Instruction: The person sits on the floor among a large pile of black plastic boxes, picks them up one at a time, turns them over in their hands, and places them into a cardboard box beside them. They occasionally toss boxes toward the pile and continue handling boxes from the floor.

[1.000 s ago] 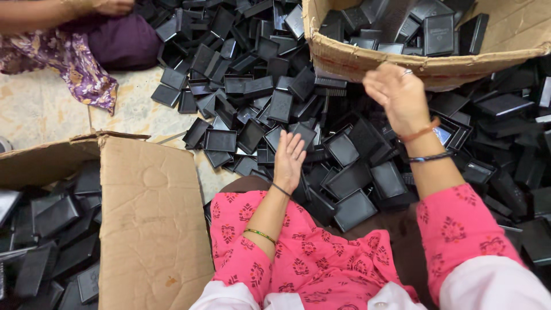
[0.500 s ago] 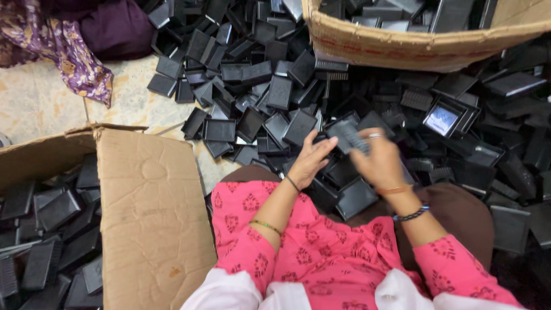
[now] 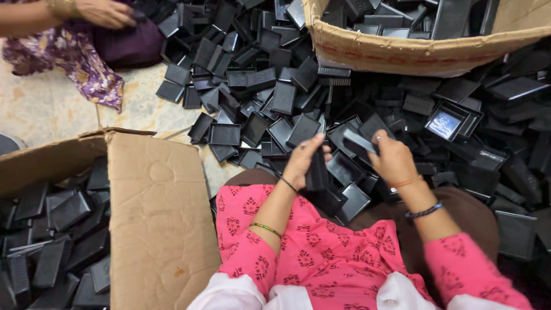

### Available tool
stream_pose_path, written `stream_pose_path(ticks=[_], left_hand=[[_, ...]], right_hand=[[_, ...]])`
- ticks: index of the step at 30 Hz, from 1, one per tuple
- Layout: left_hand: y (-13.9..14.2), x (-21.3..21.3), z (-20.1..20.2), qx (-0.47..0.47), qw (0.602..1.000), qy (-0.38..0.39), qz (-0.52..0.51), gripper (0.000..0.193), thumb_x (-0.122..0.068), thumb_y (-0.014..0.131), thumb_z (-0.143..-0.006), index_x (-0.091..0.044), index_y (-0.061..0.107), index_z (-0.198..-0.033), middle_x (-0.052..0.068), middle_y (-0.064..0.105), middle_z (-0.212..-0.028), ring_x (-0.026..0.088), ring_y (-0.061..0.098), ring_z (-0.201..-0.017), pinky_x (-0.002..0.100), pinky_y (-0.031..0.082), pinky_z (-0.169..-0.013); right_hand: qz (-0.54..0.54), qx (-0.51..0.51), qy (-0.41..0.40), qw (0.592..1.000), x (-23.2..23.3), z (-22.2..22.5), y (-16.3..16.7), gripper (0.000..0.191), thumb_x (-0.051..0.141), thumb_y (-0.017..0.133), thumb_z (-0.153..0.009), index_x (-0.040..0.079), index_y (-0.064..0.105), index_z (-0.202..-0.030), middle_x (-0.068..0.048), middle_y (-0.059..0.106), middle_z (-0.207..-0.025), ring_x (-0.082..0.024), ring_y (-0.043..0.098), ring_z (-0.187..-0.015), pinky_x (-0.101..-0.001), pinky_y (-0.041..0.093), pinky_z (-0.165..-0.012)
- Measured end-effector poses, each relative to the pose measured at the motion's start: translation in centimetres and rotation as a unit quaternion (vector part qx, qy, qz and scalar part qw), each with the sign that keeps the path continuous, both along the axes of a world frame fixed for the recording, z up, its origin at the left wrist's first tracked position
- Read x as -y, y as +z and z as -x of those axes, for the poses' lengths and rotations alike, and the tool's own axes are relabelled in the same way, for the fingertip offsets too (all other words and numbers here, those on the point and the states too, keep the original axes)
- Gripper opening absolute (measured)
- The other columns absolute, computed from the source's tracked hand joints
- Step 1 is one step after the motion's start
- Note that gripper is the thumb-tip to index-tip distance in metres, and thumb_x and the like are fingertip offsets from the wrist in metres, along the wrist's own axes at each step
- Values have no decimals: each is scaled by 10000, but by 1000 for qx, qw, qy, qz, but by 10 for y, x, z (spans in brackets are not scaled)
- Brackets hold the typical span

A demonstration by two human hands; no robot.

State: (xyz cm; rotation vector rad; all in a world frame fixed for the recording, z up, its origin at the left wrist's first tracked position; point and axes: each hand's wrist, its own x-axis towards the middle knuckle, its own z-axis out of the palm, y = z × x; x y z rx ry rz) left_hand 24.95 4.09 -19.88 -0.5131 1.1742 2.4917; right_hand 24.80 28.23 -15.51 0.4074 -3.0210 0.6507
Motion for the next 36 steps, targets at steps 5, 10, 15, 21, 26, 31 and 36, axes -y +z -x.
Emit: stream_pose_path(ticks=[5,10,15,21,26,31,36], left_hand=[[7,-17,-9,-70,998,-6,-9,339,-352,789,-915,-84,667,-1084,27,704,-963,150,673,-826,323,575,-734],[9,7,-10,-122,992,35,20,532,-551,613,-1046,-46,666,-1206,27,688,-1116,154,641,-1009,335,538,-890],[22,14,-3,-50,989,122,-59,815,-732,318,-959,-77,625,-1336,77,691,-1156,191,676,-996,336,561,-918],[25,2,-6,-94,990,97,-29,821,-696,371,-995,-20,603,-1398,100,689,-1192,183,676,-995,323,556,-912],[22,1,-13,-188,976,107,40,574,-219,706,-962,7,516,-1454,112,664,-1259,176,636,-1109,313,520,-955],[22,4,-21,-201,973,101,-60,545,-14,670,-891,78,522,-1407,161,694,-1251,243,668,-1161,354,552,-989],[15,1,-22,-213,976,32,14,528,-25,673,-903,124,580,-1401,181,702,-1247,278,665,-1134,378,540,-994]], right_hand=[[194,-103,101,970,56,-36,2,489,134,794,-818,-25,542,-1206,-315,649,-1104,-458,655,-1022,-484,530,-852],[349,85,6,933,88,-45,7,514,231,869,-798,12,611,-1186,-180,748,-1051,-212,725,-986,-322,576,-893],[509,92,30,855,87,-47,8,545,60,818,-832,-32,614,-1329,-115,698,-1239,-138,658,-1118,-293,528,-985],[501,107,-7,859,100,-57,6,575,61,849,-801,-58,642,-1325,-102,714,-1222,-131,668,-1079,-295,547,-962],[399,4,26,917,96,-47,-1,571,117,859,-809,-56,645,-1309,-127,686,-1268,-178,660,-1155,-303,516,-994],[644,348,-12,681,74,-42,-36,496,134,714,-904,3,567,-1360,-68,711,-1184,-144,709,-1032,-337,599,-873],[606,411,-67,678,67,-38,-8,284,101,734,-894,4,624,-1137,-83,734,-1021,-194,733,-888,-384,630,-801]])
